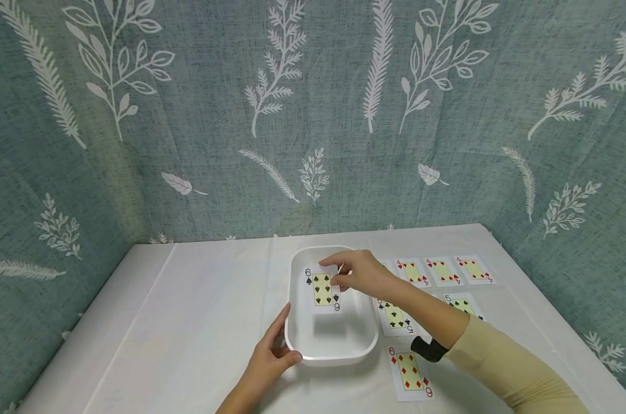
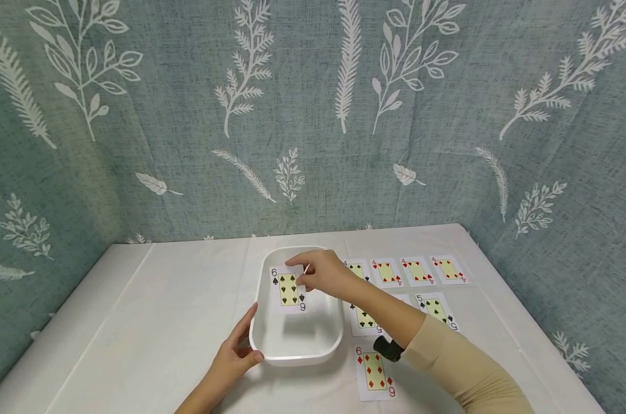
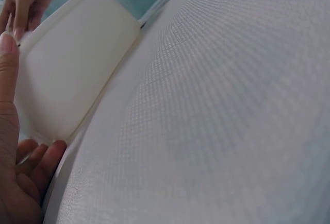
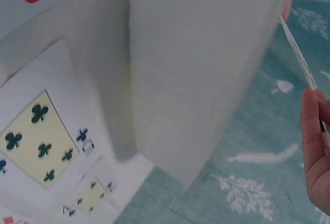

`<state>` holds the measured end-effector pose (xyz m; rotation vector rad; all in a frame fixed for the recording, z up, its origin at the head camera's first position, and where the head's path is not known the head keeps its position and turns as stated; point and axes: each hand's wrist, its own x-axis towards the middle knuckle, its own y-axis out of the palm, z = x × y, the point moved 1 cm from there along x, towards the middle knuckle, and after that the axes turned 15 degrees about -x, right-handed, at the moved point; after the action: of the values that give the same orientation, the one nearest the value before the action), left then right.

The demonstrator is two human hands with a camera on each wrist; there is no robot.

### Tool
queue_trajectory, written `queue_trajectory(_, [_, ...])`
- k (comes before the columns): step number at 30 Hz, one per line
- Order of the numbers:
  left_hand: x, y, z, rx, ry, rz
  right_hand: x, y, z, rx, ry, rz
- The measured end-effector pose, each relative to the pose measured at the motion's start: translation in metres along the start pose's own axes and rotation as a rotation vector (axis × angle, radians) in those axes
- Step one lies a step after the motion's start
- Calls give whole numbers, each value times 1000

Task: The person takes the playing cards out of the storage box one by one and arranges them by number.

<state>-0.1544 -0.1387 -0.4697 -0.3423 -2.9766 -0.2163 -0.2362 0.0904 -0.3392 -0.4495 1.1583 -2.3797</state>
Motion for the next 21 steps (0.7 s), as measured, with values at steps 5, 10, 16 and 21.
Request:
queue_trajectory(5, [-1,0,-1,-1,2,3,-15,-13,-1,8,-32,-53])
queue_trajectory(10, [-1,0,-3,-5,11,13,-32,-23,-6,-6,-30,-84])
queue_trajectory(16, [-2,-1,-2,-3,16,33,-55,-32,-12,-4,-26,-91])
queue_trajectory(21, [-2,0,-2,-5,28,35,-73,-38,-16,-39,-39,-95])
